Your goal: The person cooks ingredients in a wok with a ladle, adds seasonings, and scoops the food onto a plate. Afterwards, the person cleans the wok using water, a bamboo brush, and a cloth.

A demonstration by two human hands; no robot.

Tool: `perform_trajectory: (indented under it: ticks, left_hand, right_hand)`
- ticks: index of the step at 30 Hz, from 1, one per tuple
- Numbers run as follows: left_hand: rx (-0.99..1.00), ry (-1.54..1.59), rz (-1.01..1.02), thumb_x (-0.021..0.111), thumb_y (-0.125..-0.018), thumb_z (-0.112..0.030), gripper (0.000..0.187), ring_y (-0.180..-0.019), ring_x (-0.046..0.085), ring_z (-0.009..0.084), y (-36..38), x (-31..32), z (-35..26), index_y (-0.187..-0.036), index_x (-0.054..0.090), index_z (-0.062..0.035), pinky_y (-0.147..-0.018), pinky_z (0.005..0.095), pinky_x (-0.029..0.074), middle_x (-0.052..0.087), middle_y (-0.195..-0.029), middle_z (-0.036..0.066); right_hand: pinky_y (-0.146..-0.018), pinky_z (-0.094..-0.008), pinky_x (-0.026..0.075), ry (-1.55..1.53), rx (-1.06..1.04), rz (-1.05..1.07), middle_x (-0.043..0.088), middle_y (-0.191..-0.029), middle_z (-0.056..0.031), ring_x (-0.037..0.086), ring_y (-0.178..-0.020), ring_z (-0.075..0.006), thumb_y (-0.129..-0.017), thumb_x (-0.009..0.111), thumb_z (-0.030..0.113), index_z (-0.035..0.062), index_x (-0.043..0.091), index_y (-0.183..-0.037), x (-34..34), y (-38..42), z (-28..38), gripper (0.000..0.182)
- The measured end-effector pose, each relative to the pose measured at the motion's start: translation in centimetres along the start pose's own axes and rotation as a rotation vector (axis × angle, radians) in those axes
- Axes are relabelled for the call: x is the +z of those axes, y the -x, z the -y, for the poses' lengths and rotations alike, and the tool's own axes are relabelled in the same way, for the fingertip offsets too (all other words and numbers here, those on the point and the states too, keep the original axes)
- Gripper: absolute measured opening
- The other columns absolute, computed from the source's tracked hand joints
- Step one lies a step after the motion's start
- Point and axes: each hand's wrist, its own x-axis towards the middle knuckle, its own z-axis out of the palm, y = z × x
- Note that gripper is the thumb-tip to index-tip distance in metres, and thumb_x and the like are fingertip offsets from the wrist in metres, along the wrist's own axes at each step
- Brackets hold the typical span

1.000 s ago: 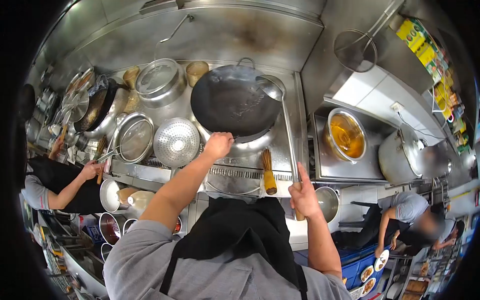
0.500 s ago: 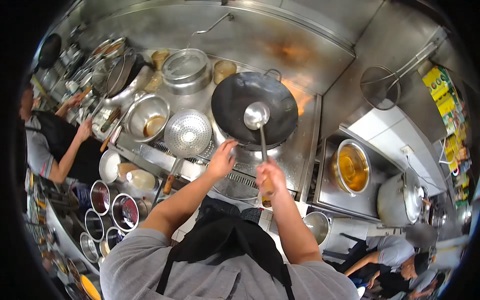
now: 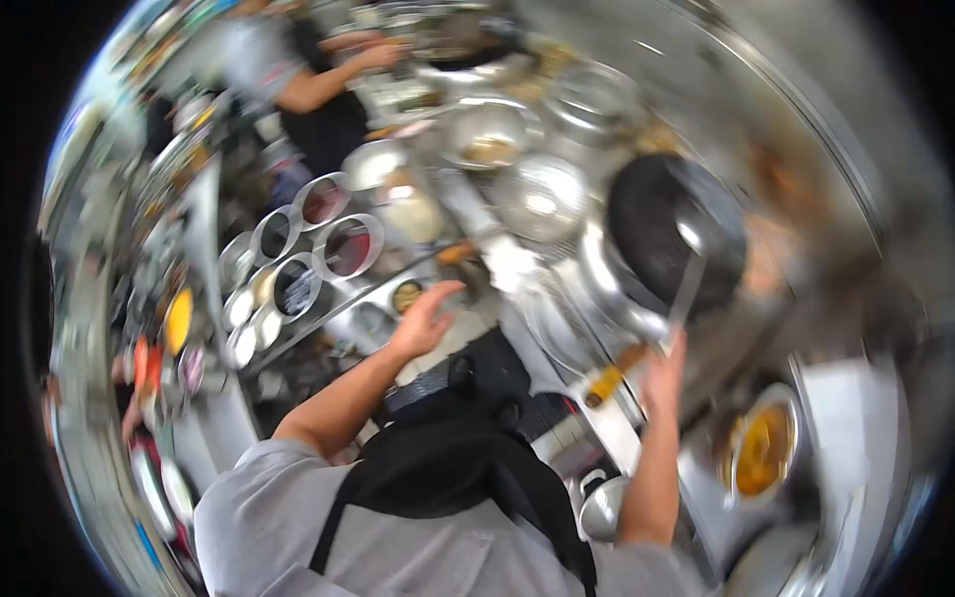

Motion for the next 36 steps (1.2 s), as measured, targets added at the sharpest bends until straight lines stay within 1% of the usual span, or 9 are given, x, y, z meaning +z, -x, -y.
perform_trajectory:
  ticks: [3,5,8,10,14,24,30,32,36]
  left_hand:
    - [-0.087,-0.029,-0.167,0.060,-0.086,-0.004,0.050,-0.129,0.049,0.0342,3.8,-3.5,1.4,-0.134,0.052,-0.0104,-0.109,0.0422,0.040,0.054,-0.137,0.014]
    - [-0.154,-0.057,-0.238,0.061,-0.085,-0.004,0.052,-0.130,0.049,0.0347,6.1,-5.3,2.4,-0.136,0.050,-0.0081,-0.111,0.0430,0.038,0.055,-0.135,0.016]
    - [-0.183,-0.034,-0.336,0.060,-0.086,-0.004,0.050,-0.127,0.051,0.0356,8.9,-8.0,3.5,-0.135,0.051,-0.0073,-0.108,0.0432,0.041,0.055,-0.134,0.016]
    - [-0.181,-0.014,-0.391,0.060,-0.085,-0.004,0.050,-0.127,0.051,0.0359,10.5,-9.9,4.0,-0.135,0.051,-0.0071,-0.107,0.0427,0.042,0.055,-0.134,0.016]
    - [-0.165,-0.081,-0.493,0.059,-0.086,-0.003,0.049,-0.124,0.053,0.0350,14.1,-15.6,5.7,-0.134,0.052,-0.0081,-0.102,0.0422,0.046,0.055,-0.133,0.016]
    - [-0.389,0.117,-0.752,0.054,-0.091,-0.002,0.041,-0.109,0.064,0.0230,29.8,-32.8,13.3,-0.131,0.056,-0.0060,-0.087,0.0340,0.055,0.062,-0.121,0.014]
    - [-0.505,0.210,-0.801,0.053,-0.096,-0.004,0.034,-0.097,0.066,0.0164,40.6,-37.1,17.0,-0.129,0.055,-0.0024,-0.090,0.0311,0.052,0.068,-0.111,0.010]
    - [-0.575,0.323,-0.910,0.051,-0.096,-0.003,0.032,-0.095,0.066,0.0152,43.4,-36.9,17.5,-0.128,0.056,-0.0018,-0.088,0.0303,0.051,0.068,-0.109,0.010]
    - [-0.615,0.467,-1.058,0.050,-0.097,-0.003,0.029,-0.094,0.066,0.0153,46.7,-35.3,17.7,-0.126,0.056,-0.0005,-0.087,0.0293,0.051,0.068,-0.107,0.010]
  right_hand:
    - [-0.117,-0.0383,0.027,0.304,-0.079,-0.034,0.022,-0.159,-0.0228,0.035,-0.141,-0.0326,-0.086,0.051,0.004,0.0014,0.015,-0.155,-3.5,6.3,-2.1,0.078]
    - [-0.116,-0.0366,0.023,0.247,-0.126,0.063,0.022,-0.159,-0.0237,0.033,-0.142,-0.0332,-0.082,0.046,-0.002,0.0028,0.013,-0.157,-6.7,8.6,-5.3,0.081]
    - [-0.088,-0.0363,0.049,0.256,0.051,0.073,0.044,-0.139,-0.0256,0.061,-0.098,-0.0337,-0.082,0.042,-0.005,0.0046,0.016,-0.156,-7.8,8.2,-6.1,0.079]
    - [-0.038,-0.0230,0.036,0.049,0.090,-0.024,0.058,-0.109,-0.0112,0.042,-0.048,-0.0129,-0.085,0.049,-0.002,0.0185,0.017,-0.157,-2.4,11.0,2.6,0.080]
    - [-0.037,-0.0219,0.036,-0.510,0.086,0.294,0.044,-0.071,-0.0019,0.043,-0.044,-0.0090,-0.089,0.060,0.008,0.0174,0.018,-0.154,5.9,14.2,11.9,0.078]
    - [-0.035,-0.0253,0.038,-0.587,0.302,1.607,0.044,-0.066,-0.0014,0.041,-0.037,-0.0101,-0.092,0.061,0.012,0.0167,0.020,-0.152,45.3,23.1,29.8,0.073]
    - [-0.045,-0.0313,0.044,0.035,-0.421,1.530,0.052,-0.062,-0.0043,0.052,-0.046,-0.0148,-0.086,0.054,0.002,0.0196,0.013,-0.158,72.3,29.1,42.8,0.085]
    - [-0.047,-0.0349,0.047,0.277,-1.207,1.142,0.055,-0.065,-0.0091,0.056,-0.050,-0.0181,-0.087,0.054,0.002,0.0189,0.011,-0.159,81.4,28.6,42.5,0.085]
    - [-0.061,-0.0417,0.052,0.469,-0.927,1.340,0.063,-0.078,-0.0195,0.060,-0.059,-0.0303,-0.083,0.057,0.005,0.0169,0.009,-0.158,83.8,31.4,46.9,0.089]
